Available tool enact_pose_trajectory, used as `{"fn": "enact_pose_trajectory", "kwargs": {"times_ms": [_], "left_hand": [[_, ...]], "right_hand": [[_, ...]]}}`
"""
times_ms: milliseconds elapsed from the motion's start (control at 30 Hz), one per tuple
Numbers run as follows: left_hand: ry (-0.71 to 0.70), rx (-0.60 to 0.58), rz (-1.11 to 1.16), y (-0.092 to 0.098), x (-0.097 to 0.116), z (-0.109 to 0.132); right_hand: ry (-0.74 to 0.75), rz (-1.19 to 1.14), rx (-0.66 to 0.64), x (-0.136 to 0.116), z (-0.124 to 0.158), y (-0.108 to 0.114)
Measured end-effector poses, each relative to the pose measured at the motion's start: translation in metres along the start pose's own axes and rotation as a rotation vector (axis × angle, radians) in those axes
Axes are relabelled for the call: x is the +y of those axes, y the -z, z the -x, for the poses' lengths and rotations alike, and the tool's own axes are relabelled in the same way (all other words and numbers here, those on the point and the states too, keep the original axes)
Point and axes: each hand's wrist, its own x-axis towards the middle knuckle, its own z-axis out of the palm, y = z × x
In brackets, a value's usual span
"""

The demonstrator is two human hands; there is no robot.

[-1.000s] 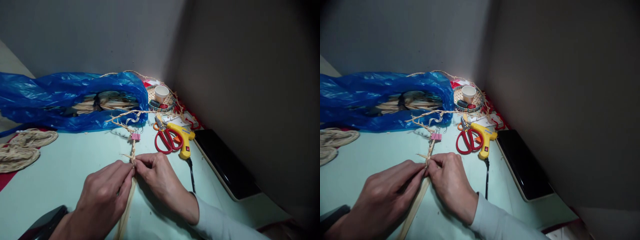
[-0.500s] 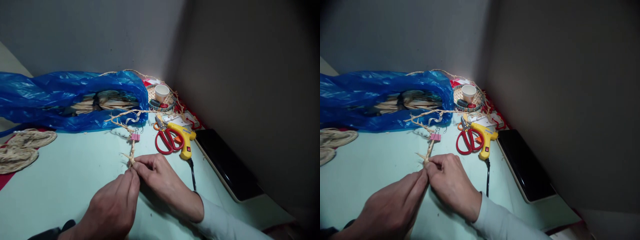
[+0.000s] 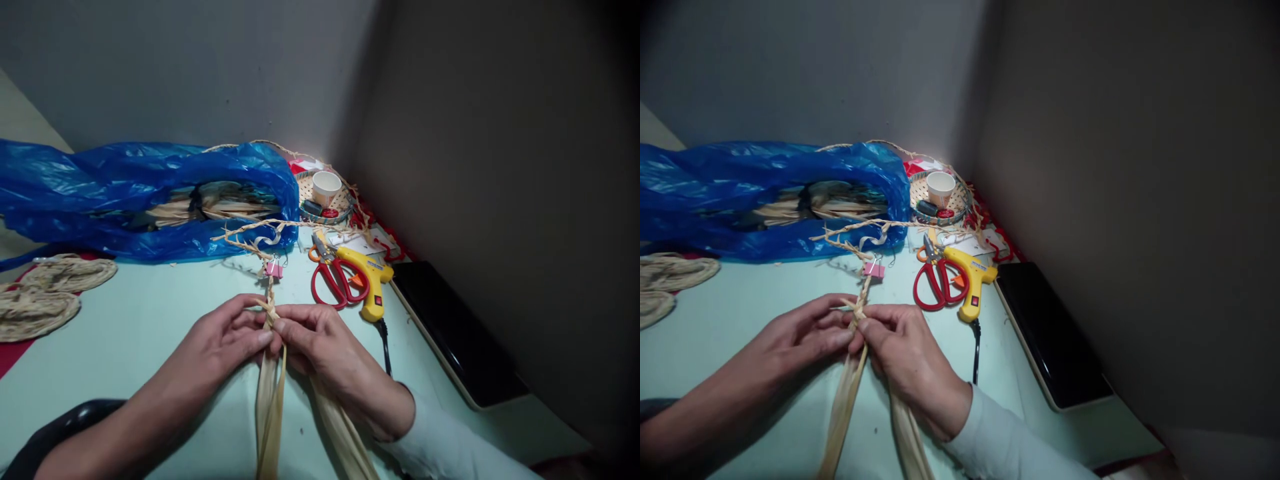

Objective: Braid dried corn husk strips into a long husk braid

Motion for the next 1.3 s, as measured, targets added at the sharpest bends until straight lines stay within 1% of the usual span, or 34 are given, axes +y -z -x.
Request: {"fn": "enact_pose_trajectory", "kwargs": {"times_ms": [33, 67, 100, 200, 333, 433, 567, 633, 733, 800, 900, 933, 1000, 1067, 1133, 1233, 1300], "left_hand": [[0.051, -0.077, 0.113, -0.001, 0.0, -0.003], [0.082, -0.123, 0.177, -0.002, -0.001, -0.005], [0.098, -0.144, 0.207, -0.003, -0.003, -0.006], [0.13, -0.155, 0.248, -0.001, -0.007, -0.005], [0.2, -0.162, 0.31, 0.006, -0.008, -0.004], [0.236, -0.169, 0.259, 0.009, -0.004, -0.006], [0.188, -0.177, 0.143, 0.006, 0.001, -0.009], [0.186, -0.141, 0.156, 0.003, 0.001, -0.01], [0.223, -0.057, 0.166, -0.001, -0.001, -0.011], [0.215, -0.027, 0.125, -0.003, -0.003, -0.011], [0.128, 0.001, -0.014, -0.003, -0.007, -0.012], [0.102, 0.006, -0.06, -0.002, -0.008, -0.012], [0.06, 0.015, -0.137, -0.002, -0.008, -0.012], [0.033, 0.017, -0.197, -0.002, -0.007, -0.013], [0.006, 0.011, -0.23, -0.002, -0.006, -0.013], [0.004, -0.009, -0.193, -0.003, -0.006, -0.014], [0.035, -0.024, -0.152, -0.003, -0.007, -0.013]], "right_hand": [[0.006, -0.022, -0.017, -0.001, 0.0, -0.001], [0.012, -0.025, -0.03, -0.002, 0.0, -0.001], [0.016, -0.004, -0.04, -0.004, 0.0, -0.002], [0.033, 0.163, -0.03, -0.006, 0.0, -0.001], [0.068, 0.397, 0.061, 0.001, 0.001, 0.001], [0.127, 0.48, 0.095, 0.008, 0.003, 0.002], [0.145, 0.562, 0.084, 0.009, 0.005, 0.001], [0.155, 0.614, 0.084, 0.005, 0.006, 0.0], [0.153, 0.72, 0.047, -0.003, 0.008, -0.002], [0.121, 0.861, 0.049, -0.009, 0.011, -0.003], [0.065, 1.14, 0.115, -0.016, 0.015, -0.005], [0.071, 1.218, 0.139, -0.016, 0.016, -0.006], [0.134, 1.323, 0.178, -0.016, 0.019, -0.008], [0.217, 1.373, 0.216, -0.013, 0.021, -0.011], [0.247, 1.375, 0.234, -0.012, 0.021, -0.015], [0.201, 1.384, 0.23, -0.013, 0.02, -0.022], [0.183, 1.457, 0.226, -0.013, 0.02, -0.027]]}}
